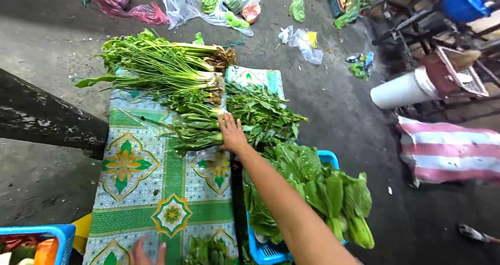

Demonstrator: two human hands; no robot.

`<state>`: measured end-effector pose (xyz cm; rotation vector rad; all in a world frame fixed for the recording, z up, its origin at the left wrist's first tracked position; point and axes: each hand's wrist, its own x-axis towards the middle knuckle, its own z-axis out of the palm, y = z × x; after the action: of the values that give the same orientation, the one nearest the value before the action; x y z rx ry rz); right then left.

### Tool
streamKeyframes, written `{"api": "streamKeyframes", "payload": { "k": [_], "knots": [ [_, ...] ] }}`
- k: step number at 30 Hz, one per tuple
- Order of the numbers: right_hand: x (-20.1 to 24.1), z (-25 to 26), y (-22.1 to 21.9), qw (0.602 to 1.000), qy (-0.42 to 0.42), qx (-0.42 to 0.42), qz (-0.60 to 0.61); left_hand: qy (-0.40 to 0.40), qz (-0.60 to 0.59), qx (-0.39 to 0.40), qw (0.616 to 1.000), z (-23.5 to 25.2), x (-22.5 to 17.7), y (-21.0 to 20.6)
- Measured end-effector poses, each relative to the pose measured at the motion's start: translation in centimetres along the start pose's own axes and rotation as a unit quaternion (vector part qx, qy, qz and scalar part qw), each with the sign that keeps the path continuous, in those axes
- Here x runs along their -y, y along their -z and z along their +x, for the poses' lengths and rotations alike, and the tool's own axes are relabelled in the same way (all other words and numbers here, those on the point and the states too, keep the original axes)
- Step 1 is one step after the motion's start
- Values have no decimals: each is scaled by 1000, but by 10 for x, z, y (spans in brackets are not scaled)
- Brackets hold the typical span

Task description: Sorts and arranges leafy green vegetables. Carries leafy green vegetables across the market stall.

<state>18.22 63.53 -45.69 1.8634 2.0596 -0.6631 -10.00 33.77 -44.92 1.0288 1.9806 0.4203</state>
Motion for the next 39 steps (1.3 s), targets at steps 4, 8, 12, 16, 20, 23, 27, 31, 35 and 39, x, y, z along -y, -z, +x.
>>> {"api": "streamKeyframes", "payload": {
  "k": [4,8,12,16,20,23,27,31,35,39],
  "knots": [
    [-1,44,-5,999,4,8,-51,-14,117,-23,993,114,-32,20],
    [-1,53,0,997,5,24,-66,104,292,109,944,178,-69,-4],
    [-1,58,11,996,6,41,-81,155,355,122,914,190,-74,-25],
    [12,60,11,994,-25,94,-59,156,382,122,903,195,-70,-27],
    [10,52,3,991,16,106,-75,177,410,130,885,199,-70,-33],
    [15,34,-9,993,33,103,-40,170,419,122,884,201,-67,-35],
    [16,16,-1,990,13,136,44,158,395,104,899,199,-62,-36],
    [11,25,69,977,-16,170,125,130,382,87,911,195,-59,-36],
    [10,88,77,993,12,-104,50,121,388,83,910,195,-56,-35],
    [21,157,68,992,28,-117,-40,119,384,84,912,194,-56,-34]
  ]
}}
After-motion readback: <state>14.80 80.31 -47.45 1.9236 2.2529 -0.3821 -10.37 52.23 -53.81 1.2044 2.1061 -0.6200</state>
